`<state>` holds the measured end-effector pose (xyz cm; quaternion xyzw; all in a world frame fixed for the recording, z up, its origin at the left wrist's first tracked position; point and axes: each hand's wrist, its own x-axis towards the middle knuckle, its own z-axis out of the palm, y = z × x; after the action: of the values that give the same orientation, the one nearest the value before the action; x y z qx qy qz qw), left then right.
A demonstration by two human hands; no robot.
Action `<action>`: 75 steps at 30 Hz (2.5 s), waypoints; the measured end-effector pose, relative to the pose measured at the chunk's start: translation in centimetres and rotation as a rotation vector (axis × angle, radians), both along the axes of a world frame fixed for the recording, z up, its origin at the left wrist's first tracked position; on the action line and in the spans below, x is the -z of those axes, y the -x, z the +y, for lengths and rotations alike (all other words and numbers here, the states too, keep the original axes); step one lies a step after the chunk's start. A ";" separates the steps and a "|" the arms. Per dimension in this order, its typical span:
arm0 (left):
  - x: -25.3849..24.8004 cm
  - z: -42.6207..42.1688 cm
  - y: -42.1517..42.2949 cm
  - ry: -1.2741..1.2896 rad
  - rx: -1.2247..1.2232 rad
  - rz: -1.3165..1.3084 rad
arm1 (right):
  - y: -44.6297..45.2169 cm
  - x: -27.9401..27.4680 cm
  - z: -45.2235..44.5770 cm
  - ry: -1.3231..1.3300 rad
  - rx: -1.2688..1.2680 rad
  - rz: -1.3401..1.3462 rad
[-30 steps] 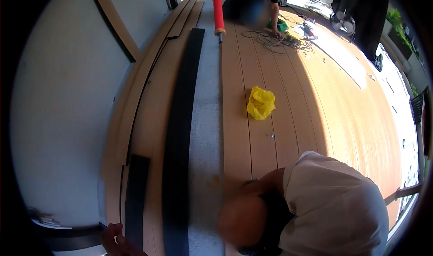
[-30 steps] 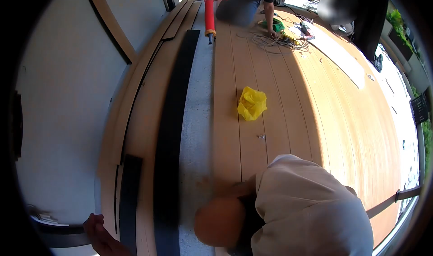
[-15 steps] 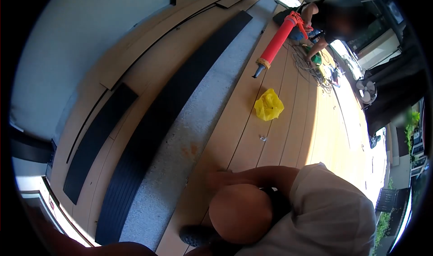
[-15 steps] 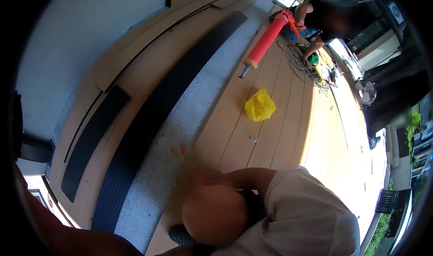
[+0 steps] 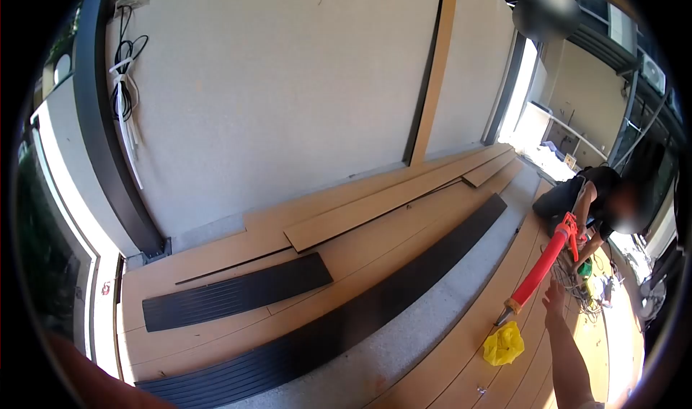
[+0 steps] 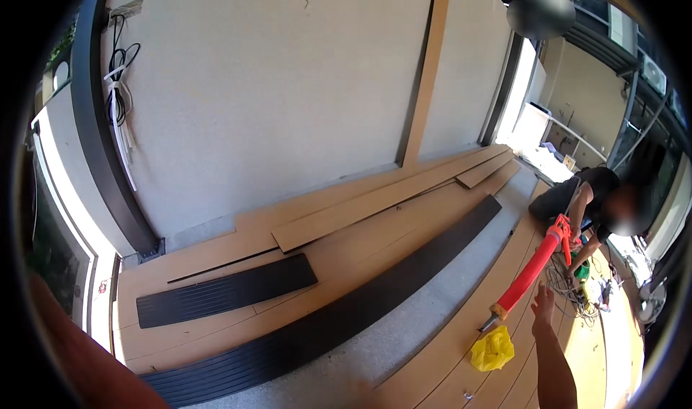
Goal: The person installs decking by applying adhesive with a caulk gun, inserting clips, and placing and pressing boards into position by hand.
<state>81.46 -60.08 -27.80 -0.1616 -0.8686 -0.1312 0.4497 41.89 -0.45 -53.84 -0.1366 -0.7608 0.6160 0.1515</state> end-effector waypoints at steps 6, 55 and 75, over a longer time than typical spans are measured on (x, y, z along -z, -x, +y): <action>0.2 -0.2 -0.9 0.032 -0.115 -0.013 | 8.4 -2.8 -0.9 0.474 -0.226 -0.207; 39.0 -2.1 -18.9 -2.468 -0.018 0.367 | -26.9 5.1 -32.9 -0.723 -1.509 -0.087; 41.1 -12.4 -24.9 -2.368 -0.034 0.631 | -34.6 4.0 -53.9 -0.641 -2.305 -0.374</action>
<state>106.36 -72.47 -68.94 0.3338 -0.0678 -0.7890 0.5113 76.53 -54.31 -57.82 0.5781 -0.5642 0.1438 -0.5716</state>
